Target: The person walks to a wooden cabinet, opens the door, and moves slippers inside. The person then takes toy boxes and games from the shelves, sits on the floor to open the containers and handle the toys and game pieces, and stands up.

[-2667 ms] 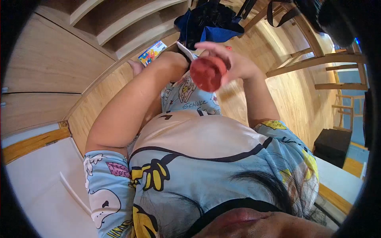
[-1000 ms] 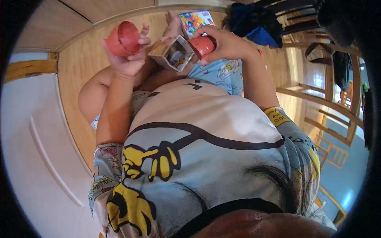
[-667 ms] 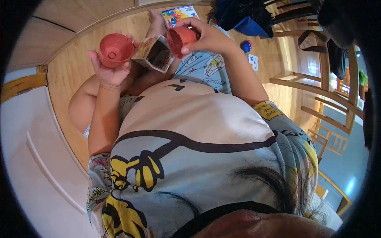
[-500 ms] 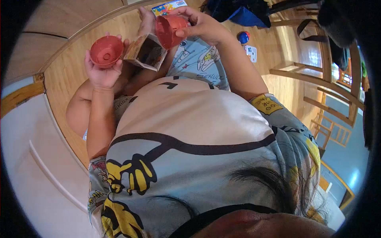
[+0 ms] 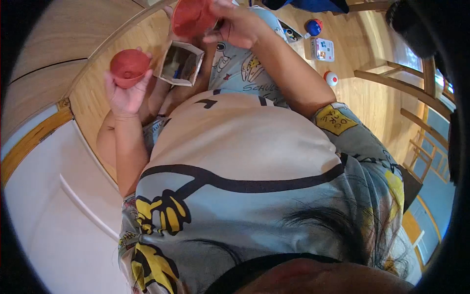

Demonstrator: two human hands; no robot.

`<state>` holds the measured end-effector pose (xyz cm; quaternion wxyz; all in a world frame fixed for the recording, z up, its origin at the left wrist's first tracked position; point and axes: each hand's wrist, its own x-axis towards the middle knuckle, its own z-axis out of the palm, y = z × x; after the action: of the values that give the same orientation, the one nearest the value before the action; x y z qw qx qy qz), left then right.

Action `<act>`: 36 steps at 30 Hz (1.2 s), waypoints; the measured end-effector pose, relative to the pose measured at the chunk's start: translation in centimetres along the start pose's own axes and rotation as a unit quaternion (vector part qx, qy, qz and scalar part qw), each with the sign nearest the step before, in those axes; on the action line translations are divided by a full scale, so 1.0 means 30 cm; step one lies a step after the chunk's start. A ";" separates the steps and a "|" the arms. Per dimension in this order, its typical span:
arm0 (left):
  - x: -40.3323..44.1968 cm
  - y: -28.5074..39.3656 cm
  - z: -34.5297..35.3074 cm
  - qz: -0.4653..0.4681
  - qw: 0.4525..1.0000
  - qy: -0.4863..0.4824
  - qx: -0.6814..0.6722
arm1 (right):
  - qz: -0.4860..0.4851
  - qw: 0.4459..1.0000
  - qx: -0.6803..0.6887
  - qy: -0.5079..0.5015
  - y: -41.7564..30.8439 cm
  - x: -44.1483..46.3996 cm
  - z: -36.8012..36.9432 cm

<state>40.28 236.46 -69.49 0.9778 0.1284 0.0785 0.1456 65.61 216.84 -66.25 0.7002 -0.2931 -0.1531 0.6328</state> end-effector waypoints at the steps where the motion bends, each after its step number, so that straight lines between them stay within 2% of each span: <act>1: 0.011 -0.011 0.022 -0.002 0.997 0.027 0.067 | -0.003 1.000 0.001 -0.007 0.018 0.018 -0.005; 2: 0.020 -0.027 0.048 -0.004 0.989 0.057 0.134 | -0.075 0.977 -0.197 0.006 0.058 0.039 -0.014; 3: 0.029 -0.052 0.090 -0.007 0.985 0.042 0.165 | -0.147 0.911 -0.385 0.020 0.082 0.058 -0.013; 4: 0.038 -0.068 0.121 -0.003 0.984 0.044 0.171 | -0.151 0.912 -0.382 0.014 0.072 0.050 0.025; 6: 0.060 -0.091 0.168 -0.015 0.956 0.133 0.260 | -0.148 0.861 -0.486 0.024 0.052 0.014 0.100; 8: 0.082 -0.117 0.200 0.001 0.943 0.142 0.301 | -0.183 0.873 -0.451 -0.019 0.075 0.034 0.095; 10: 0.091 -0.126 0.210 0.006 0.908 0.158 0.389 | -0.196 0.837 -0.512 0.001 0.093 0.042 0.075; 15: 0.089 -0.129 0.221 -0.016 0.904 0.168 0.392 | -0.203 0.804 -0.559 0.006 0.094 0.034 0.075; 16: 0.089 -0.131 0.220 -0.015 0.903 0.170 0.394 | -0.204 0.805 -0.557 0.004 0.092 0.034 0.079; 18: 0.093 -0.132 0.213 -0.003 0.879 0.192 0.437 | -0.158 0.863 -0.480 -0.006 0.088 0.033 0.088; 22: 0.089 -0.136 0.231 -0.005 0.881 0.184 0.437 | -0.169 0.844 -0.510 -0.004 0.101 0.044 0.073; 25: 0.087 -0.141 0.238 -0.001 0.881 0.182 0.437 | -0.173 0.865 -0.471 -0.020 0.105 0.050 0.070; 36: 0.098 -0.151 0.236 0.006 0.862 0.207 0.463 | -0.176 0.831 -0.527 0.004 0.108 0.054 0.071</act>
<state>45.60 231.54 -64.31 0.7659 0.5340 0.3369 0.1215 62.02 218.98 -66.80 0.5394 -0.5886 -0.5096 0.3207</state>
